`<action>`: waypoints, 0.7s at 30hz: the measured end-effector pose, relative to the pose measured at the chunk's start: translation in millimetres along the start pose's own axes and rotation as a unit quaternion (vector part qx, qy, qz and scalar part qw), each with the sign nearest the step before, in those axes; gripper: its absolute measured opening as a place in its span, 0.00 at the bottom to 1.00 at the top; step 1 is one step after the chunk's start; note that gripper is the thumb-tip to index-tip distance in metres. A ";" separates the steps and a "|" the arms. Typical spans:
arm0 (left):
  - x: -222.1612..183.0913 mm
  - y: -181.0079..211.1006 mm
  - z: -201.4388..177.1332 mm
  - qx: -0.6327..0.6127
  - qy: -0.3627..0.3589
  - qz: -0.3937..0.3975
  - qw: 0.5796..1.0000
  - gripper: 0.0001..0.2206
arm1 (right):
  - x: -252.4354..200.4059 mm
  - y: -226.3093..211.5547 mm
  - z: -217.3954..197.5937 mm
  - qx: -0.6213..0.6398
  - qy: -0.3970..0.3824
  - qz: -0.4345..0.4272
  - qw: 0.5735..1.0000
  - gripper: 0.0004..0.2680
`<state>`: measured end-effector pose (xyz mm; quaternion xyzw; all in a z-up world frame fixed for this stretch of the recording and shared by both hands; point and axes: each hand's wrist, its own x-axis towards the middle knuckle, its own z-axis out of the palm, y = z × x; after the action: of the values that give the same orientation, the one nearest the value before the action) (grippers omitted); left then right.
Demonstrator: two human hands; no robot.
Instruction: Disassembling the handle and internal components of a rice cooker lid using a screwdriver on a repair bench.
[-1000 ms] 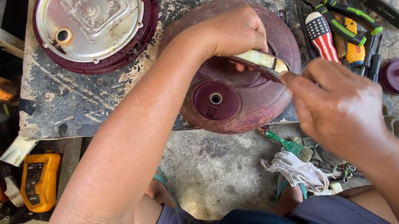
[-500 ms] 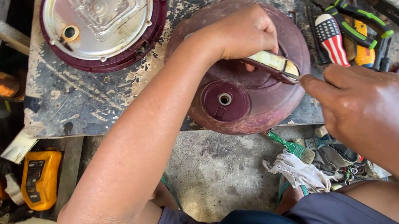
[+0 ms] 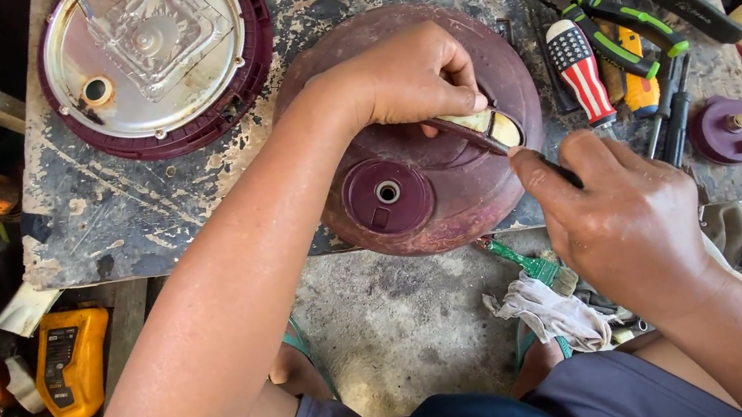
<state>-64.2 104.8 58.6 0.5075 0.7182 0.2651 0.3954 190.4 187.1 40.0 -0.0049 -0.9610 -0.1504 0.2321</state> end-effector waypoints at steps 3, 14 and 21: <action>-0.1 0.4 -1.1 0.030 -0.004 0.001 1.000 0.05 | -3.3 -5.1 3.4 -0.068 -0.011 0.004 0.998 0.17; -6.0 8.5 -1.7 0.049 -0.029 -0.038 0.998 0.11 | 19.3 21.5 4.0 0.000 -0.030 -0.033 0.999 0.10; -6.2 10.4 -4.1 0.069 -0.035 -0.031 0.997 0.12 | 6.1 38.1 22.0 0.105 -0.014 -0.032 0.994 0.10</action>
<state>-61.2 102.6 70.9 0.5195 0.7362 0.1851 0.3923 178.2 229.5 35.0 0.0486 -0.9742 -0.0563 0.2131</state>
